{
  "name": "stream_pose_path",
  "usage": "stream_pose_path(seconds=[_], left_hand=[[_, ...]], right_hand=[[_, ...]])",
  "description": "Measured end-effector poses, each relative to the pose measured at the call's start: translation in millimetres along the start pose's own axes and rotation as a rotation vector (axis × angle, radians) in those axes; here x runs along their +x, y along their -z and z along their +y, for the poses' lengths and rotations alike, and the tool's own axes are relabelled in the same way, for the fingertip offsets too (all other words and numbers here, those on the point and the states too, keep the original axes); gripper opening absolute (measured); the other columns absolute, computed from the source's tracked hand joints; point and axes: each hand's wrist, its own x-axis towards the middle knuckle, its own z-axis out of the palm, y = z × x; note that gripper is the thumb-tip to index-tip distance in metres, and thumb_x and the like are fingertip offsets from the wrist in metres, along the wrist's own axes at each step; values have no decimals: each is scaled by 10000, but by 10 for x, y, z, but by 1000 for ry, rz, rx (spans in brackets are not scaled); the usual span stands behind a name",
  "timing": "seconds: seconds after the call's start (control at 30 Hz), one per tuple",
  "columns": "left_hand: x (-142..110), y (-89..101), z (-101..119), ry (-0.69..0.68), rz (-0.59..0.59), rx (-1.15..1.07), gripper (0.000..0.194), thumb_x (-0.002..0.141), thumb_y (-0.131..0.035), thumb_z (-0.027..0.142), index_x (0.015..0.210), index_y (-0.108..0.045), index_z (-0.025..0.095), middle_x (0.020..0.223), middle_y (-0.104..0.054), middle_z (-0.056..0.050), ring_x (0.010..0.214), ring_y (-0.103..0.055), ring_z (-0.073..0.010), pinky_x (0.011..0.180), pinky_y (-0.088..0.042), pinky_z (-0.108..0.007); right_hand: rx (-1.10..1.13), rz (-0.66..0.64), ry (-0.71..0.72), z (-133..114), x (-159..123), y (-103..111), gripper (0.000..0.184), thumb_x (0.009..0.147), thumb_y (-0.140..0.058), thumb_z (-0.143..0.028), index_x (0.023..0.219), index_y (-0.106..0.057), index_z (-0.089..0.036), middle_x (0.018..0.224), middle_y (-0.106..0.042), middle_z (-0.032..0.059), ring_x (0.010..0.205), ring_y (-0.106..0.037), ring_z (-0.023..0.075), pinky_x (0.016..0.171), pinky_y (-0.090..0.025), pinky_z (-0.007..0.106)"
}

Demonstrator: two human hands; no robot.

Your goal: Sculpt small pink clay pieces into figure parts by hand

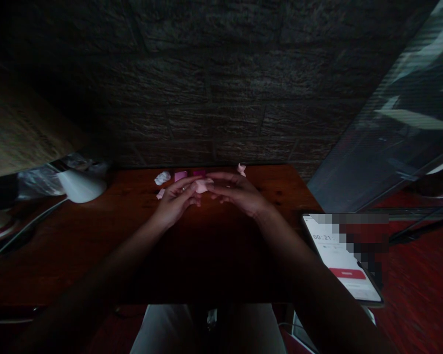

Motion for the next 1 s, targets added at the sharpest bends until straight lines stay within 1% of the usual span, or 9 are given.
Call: stream_pose_path(seconds=[0.1, 0.27, 0.37, 0.5, 0.67, 0.73, 0.8, 0.9, 1.0], left_hand=[[7, 8, -5, 27, -9, -55, 368, 816, -803, 446, 1110, -768, 229, 798, -747, -20, 659, -688, -114, 572, -590, -209], [6, -4, 13, 49, 9, -103, 371, 755, -855, 451, 1037, -785, 220, 796, -752, -17, 660, -689, -109, 557, -582, -196], [1, -15, 29, 68, 19, -101, 369, 744, -863, 444, 1023, -785, 214, 792, -756, -16, 654, -692, -109, 570, -590, -202], [-5, -19, 35, 66, 13, -84, 370, 761, -845, 444, 1036, -776, 206, 844, -771, -31, 677, -711, -126, 581, -602, -224], [-10, -10, 16, 55, 1, -70, 372, 722, -880, 418, 1014, -777, 211, 817, -772, -26, 687, -723, -143, 575, -599, -231], [-10, -7, 12, 48, -4, -55, 357, 745, -864, 412, 1022, -772, 207, 816, -771, -29, 692, -722, -142, 583, -599, -231], [-9, -7, 12, 28, -21, -46, 369, 782, -835, 415, 1077, -759, 207, 827, -769, -30, 698, -721, -138, 577, -592, -219], [-11, -5, 20, 12, -44, -12, 405, 815, -804, 426, 1151, -733, 210, 810, -760, -23, 648, -704, -122, 564, -583, -213], [-18, -4, 32, 12, -48, 41, 385, 833, -789, 430, 1137, -723, 202, 780, -751, -21, 615, -692, -120, 580, -588, -232]], right_hand=[[-37, -22, 35, 5, -9, 8, 335, 728, -884, -305, 1050, -793, -280, 890, -777, 2, 708, -674, 104, 596, -506, 211], [-128, -4, 113, 2, -16, -31, 304, 761, -858, -355, 1047, -792, -276, 860, -764, -3, 694, -650, 104, 586, -492, 214], [-135, -17, 127, -14, -21, -61, 319, 747, -864, -388, 1030, -791, -260, 843, -758, -2, 657, -625, 102, 578, -490, 222], [-146, -16, 144, -19, -24, -76, 321, 758, -854, -400, 1033, -783, -251, 847, -753, 1, 673, -630, 108, 593, -490, 229], [-169, 9, 152, -11, -27, -75, 306, 780, -836, -396, 1044, -779, -252, 830, -748, 0, 670, -623, 110, 594, -484, 239], [-180, 22, 158, -14, -30, -77, 300, 787, -831, -391, 1048, -780, -253, 819, -744, -2, 666, -617, 111, 595, -481, 244], [-185, 22, 166, -19, -32, -80, 292, 794, -827, -388, 1049, -782, -252, 839, -749, 4, 683, -623, 115, 609, -487, 250], [-175, 30, 182, -20, -25, -91, 271, 802, -822, -388, 1030, -785, -247, 875, -757, 11, 706, -631, 114, 621, -492, 251], [-181, 38, 187, -8, -12, -100, 272, 801, -820, -398, 1021, -781, -241, 846, -750, 6, 686, -625, 111, 615, -493, 253]])
